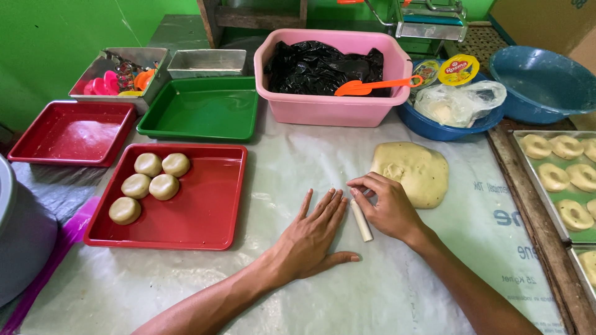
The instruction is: Shaping dough into donuts using a manual cutter and placing them on a tray.
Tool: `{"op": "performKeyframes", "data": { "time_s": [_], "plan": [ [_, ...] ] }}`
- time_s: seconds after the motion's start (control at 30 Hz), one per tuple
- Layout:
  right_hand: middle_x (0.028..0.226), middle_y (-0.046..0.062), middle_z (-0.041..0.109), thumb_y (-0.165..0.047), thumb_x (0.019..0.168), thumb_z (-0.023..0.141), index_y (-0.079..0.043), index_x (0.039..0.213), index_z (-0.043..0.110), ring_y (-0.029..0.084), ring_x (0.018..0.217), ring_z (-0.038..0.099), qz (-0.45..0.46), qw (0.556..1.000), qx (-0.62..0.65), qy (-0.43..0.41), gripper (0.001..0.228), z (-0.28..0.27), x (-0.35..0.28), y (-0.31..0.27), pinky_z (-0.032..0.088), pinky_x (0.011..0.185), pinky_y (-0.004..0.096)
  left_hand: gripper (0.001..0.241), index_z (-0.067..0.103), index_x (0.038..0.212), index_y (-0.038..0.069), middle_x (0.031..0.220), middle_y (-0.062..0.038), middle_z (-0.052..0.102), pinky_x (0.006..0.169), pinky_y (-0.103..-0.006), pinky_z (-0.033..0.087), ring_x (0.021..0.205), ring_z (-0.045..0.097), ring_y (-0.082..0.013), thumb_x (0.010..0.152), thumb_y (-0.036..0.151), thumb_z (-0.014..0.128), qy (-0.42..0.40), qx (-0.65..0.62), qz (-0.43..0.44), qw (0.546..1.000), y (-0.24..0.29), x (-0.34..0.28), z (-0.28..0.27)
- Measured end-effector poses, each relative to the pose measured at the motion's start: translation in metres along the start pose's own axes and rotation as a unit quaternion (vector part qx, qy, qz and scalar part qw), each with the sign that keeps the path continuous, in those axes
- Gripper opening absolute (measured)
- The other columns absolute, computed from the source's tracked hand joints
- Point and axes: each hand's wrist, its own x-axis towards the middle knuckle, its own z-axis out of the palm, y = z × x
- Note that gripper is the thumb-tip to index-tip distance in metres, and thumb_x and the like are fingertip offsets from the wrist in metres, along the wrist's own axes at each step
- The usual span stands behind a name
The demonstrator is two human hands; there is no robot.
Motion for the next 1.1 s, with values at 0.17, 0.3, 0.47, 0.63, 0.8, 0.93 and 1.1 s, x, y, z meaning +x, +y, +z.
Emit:
{"op": "performKeyframes", "data": {
  "time_s": [0.17, 0.3, 0.47, 0.63, 0.8, 0.93, 1.1],
  "plan": [
    [0.099, 0.007, 0.074, -0.015, 0.093, 0.067, -0.004, 0.107, 0.075, 0.02, 0.079, 0.074, -0.007, 1.0, -0.008, -0.005, 0.02, 0.001, 0.0, -0.001, 0.059, 0.073, 0.032, 0.102, 0.037, 0.15, -0.012, 0.159, -0.031, 0.037, 0.123, -0.0609, 0.017, 0.154, 0.028, -0.0408, 0.095, 0.073, 0.049, 0.009, 0.023, -0.01, 1.0, -0.003, -0.001, 0.004],
    [0.099, 0.008, 0.074, -0.019, 0.093, 0.066, -0.005, 0.108, 0.075, 0.023, 0.079, 0.074, 0.03, 0.999, -0.005, -0.022, 0.023, 0.002, -0.002, -0.01, 0.059, 0.074, 0.035, 0.103, 0.034, 0.151, -0.014, 0.16, -0.033, 0.032, 0.12, -0.0595, 0.019, 0.152, 0.026, -0.0441, 0.096, 0.072, 0.049, -0.008, 0.001, -0.033, 0.999, -0.008, -0.003, 0.005],
    [0.109, 0.013, 0.071, -0.019, 0.096, 0.063, 0.0, 0.114, 0.073, 0.03, 0.097, 0.069, -0.084, 0.995, -0.044, -0.026, 0.028, 0.012, -0.008, -0.014, 0.055, 0.085, 0.039, 0.106, 0.033, 0.148, -0.018, 0.16, -0.037, 0.028, 0.121, -0.0585, 0.02, 0.153, 0.022, -0.0494, 0.095, 0.071, 0.052, -0.001, -0.014, -0.028, 1.0, -0.005, -0.004, 0.009],
    [0.114, 0.013, 0.069, -0.017, 0.098, 0.061, 0.002, 0.114, 0.072, 0.03, 0.104, 0.066, -0.1, 0.993, -0.062, -0.033, 0.027, 0.016, -0.009, -0.011, 0.053, 0.091, 0.04, 0.108, 0.03, 0.148, -0.02, 0.158, -0.041, 0.027, 0.122, -0.0588, 0.019, 0.152, 0.022, -0.0506, 0.095, 0.07, 0.056, 0.013, -0.008, -0.049, 0.999, -0.003, -0.003, 0.006],
    [0.116, 0.014, 0.067, -0.02, 0.096, 0.065, 0.001, 0.112, 0.072, 0.031, 0.107, 0.064, -0.107, 0.991, -0.077, -0.037, 0.027, 0.021, -0.011, -0.008, 0.051, 0.094, 0.041, 0.109, 0.029, 0.148, -0.02, 0.156, -0.042, 0.029, 0.122, -0.0561, 0.021, 0.151, 0.024, -0.0512, 0.093, 0.068, 0.059, 0.008, -0.044, -0.08, 0.996, -0.001, -0.003, 0.001],
    [0.116, 0.013, 0.066, -0.023, 0.091, 0.07, -0.002, 0.114, 0.073, 0.03, 0.108, 0.063, -0.096, 0.992, -0.06, -0.052, 0.031, 0.019, -0.01, -0.018, 0.05, 0.095, 0.041, 0.113, 0.03, 0.143, -0.024, 0.15, -0.045, 0.032, 0.119, -0.0572, 0.021, 0.146, 0.025, -0.0535, 0.087, 0.068, 0.067, 0.012, -0.041, -0.137, 0.99, -0.004, -0.001, -0.004],
    [0.111, 0.011, 0.071, -0.019, 0.083, 0.076, -0.003, 0.108, 0.072, 0.027, 0.102, 0.068, -0.078, 0.995, 0.023, -0.063, 0.029, 0.018, -0.008, -0.019, 0.053, 0.091, 0.038, 0.069, 0.057, 0.123, -0.005, 0.137, -0.034, 0.055, 0.114, -0.056, 0.033, 0.135, 0.047, -0.0475, 0.077, 0.04, 0.082, 0.094, -0.109, -0.157, 0.977, -0.001, 0.001, -0.011]
  ]
}}
